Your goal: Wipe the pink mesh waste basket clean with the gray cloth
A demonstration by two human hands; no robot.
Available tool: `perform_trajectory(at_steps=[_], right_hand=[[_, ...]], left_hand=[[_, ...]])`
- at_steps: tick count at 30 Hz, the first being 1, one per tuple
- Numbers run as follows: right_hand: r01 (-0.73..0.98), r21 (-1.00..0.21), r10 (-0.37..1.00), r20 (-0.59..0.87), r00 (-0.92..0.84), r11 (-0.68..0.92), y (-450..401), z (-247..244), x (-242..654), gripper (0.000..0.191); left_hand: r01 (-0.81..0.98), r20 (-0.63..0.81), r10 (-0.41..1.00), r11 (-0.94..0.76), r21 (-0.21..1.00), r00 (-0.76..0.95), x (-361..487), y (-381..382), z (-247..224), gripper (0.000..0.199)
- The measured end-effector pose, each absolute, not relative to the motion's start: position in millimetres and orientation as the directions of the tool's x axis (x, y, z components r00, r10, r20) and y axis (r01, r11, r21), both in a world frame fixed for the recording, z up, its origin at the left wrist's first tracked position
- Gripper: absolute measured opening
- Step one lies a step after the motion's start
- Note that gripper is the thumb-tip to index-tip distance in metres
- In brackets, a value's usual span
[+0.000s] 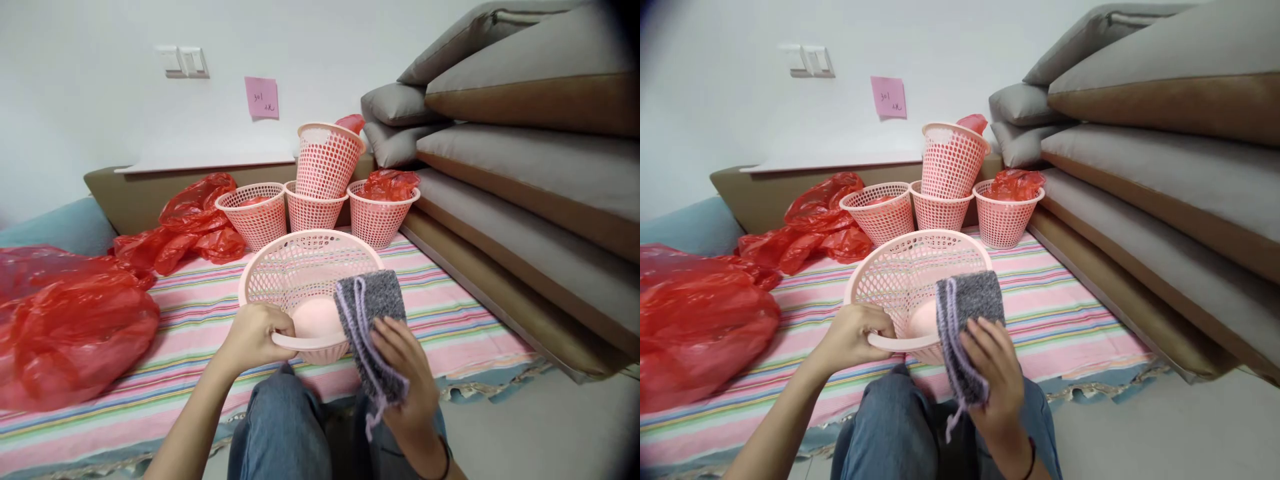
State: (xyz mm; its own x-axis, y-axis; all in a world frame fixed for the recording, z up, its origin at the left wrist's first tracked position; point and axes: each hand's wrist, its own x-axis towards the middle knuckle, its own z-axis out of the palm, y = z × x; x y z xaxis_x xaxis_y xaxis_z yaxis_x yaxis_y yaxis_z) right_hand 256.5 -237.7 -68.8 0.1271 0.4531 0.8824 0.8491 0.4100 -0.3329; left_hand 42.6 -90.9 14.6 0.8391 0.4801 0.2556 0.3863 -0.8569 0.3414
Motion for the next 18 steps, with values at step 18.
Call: perform_trajectory(at_steps=[18], right_hand=[[0.872,-0.304,0.557,0.829,0.043,0.384,-232,-38,307,0.043]], left_hand=[[0.377,0.224,0.451,-0.875,0.304,0.864,50,-96,18,0.021]])
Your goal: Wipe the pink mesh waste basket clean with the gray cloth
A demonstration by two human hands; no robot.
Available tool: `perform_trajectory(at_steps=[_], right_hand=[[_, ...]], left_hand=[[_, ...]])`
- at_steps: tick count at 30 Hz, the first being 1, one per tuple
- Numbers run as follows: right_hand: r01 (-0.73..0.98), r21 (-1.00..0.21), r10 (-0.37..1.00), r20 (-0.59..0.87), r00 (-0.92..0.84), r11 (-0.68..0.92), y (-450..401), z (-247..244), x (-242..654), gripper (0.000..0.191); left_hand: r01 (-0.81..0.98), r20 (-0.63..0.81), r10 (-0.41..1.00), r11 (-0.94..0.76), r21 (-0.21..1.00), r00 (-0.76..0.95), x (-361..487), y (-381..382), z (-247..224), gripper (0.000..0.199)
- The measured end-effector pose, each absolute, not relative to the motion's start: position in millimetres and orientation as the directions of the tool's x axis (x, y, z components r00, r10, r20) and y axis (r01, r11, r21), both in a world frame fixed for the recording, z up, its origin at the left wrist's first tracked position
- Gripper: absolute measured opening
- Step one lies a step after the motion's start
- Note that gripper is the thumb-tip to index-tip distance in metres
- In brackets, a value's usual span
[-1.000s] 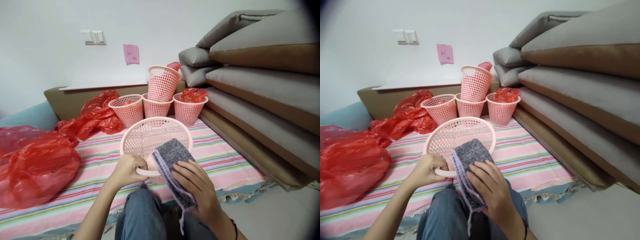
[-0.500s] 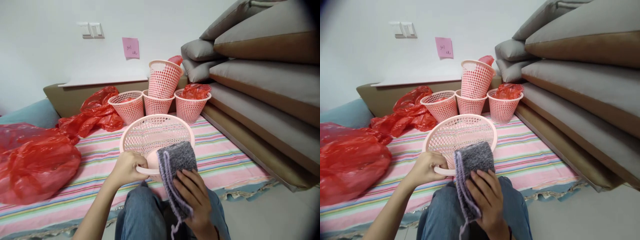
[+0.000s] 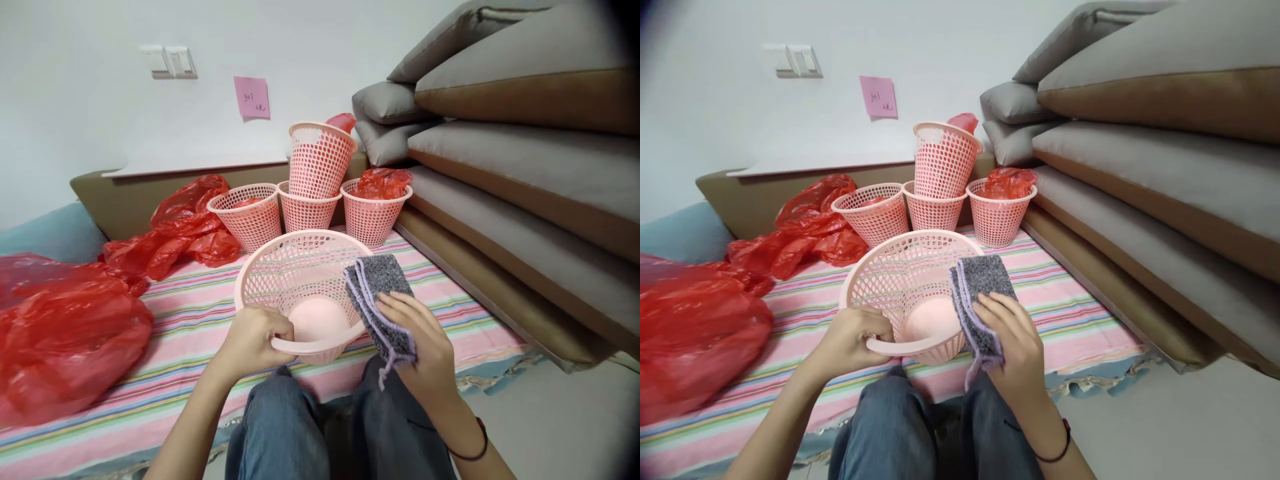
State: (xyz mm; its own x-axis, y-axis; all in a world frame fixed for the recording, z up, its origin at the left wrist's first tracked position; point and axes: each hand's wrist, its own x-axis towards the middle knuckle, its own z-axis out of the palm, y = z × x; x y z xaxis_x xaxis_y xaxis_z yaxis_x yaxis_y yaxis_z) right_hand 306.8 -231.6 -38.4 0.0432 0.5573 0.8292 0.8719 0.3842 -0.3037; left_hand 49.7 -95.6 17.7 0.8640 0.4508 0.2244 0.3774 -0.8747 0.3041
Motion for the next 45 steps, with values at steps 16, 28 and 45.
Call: perform_trajectory(at_steps=[16,28,45], right_hand=[[0.901,-0.304,0.660,0.751,0.026,0.310,-156,-1,369,0.027],[0.915,-0.298,0.667,0.744,0.045,0.270,-197,-20,353,0.039],[0.955,-0.204,0.543,0.838,0.056,0.216,-251,-57,304,0.043]], left_hand=[[0.350,0.310,0.408,-0.909,0.228,0.859,60,-132,8,0.015],[0.529,0.236,0.568,-0.822,0.210,0.789,63,-127,13,0.011],[0.425,0.661,0.358,-0.903,0.065,0.660,47,-148,-15,0.014]])
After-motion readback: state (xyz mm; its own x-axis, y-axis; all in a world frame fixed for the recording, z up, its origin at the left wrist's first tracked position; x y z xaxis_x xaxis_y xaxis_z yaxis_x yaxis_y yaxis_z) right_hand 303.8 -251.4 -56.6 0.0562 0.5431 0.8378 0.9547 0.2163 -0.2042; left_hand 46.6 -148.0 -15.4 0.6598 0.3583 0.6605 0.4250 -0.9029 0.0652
